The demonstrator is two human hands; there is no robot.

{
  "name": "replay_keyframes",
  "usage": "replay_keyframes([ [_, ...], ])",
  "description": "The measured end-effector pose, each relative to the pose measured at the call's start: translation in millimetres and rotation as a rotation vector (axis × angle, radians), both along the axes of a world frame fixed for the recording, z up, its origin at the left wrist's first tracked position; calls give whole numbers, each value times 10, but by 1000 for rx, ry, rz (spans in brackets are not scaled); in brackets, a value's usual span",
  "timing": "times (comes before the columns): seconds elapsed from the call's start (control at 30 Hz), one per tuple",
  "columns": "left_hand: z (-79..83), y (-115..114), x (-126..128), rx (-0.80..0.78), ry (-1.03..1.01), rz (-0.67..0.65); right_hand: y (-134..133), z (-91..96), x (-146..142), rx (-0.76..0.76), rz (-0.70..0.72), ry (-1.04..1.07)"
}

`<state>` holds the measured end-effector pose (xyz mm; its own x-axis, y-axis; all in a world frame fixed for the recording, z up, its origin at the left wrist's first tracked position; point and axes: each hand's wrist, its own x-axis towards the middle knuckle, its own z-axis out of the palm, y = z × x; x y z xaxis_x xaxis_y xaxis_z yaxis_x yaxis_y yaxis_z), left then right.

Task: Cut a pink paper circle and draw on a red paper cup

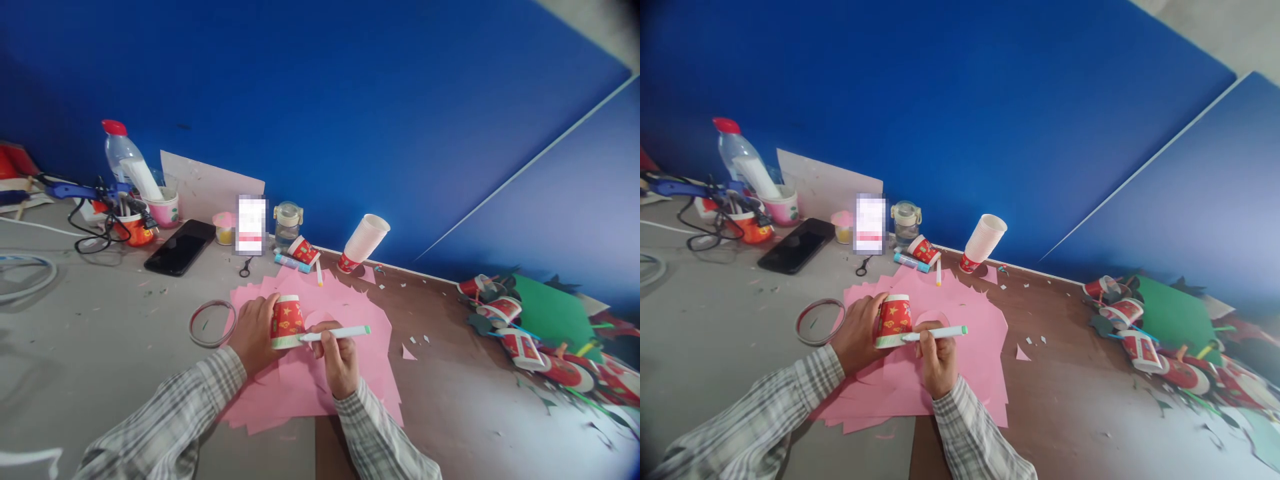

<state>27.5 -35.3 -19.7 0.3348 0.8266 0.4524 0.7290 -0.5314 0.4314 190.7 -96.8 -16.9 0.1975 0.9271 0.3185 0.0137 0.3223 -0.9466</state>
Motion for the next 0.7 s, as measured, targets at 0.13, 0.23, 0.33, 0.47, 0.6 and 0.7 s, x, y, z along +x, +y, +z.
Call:
replay_keyframes([
  [0.13,-4,-1,-4,20,-6,-3,9,-10,5,-28,11,70],
  [0.23,-4,2,-5,30,-11,1,9,-6,-2,-5,18,116],
  [0.33,1,2,-2,23,-9,2,1,5,-8,17,21,107],
  [0.47,11,-2,5,9,-24,8,-11,18,-15,25,30,44],
  [0.6,14,-6,6,0,-24,7,-17,22,-25,47,19,-21],
  [0.7,8,-3,5,5,-19,8,-24,21,-28,53,-1,-61],
])
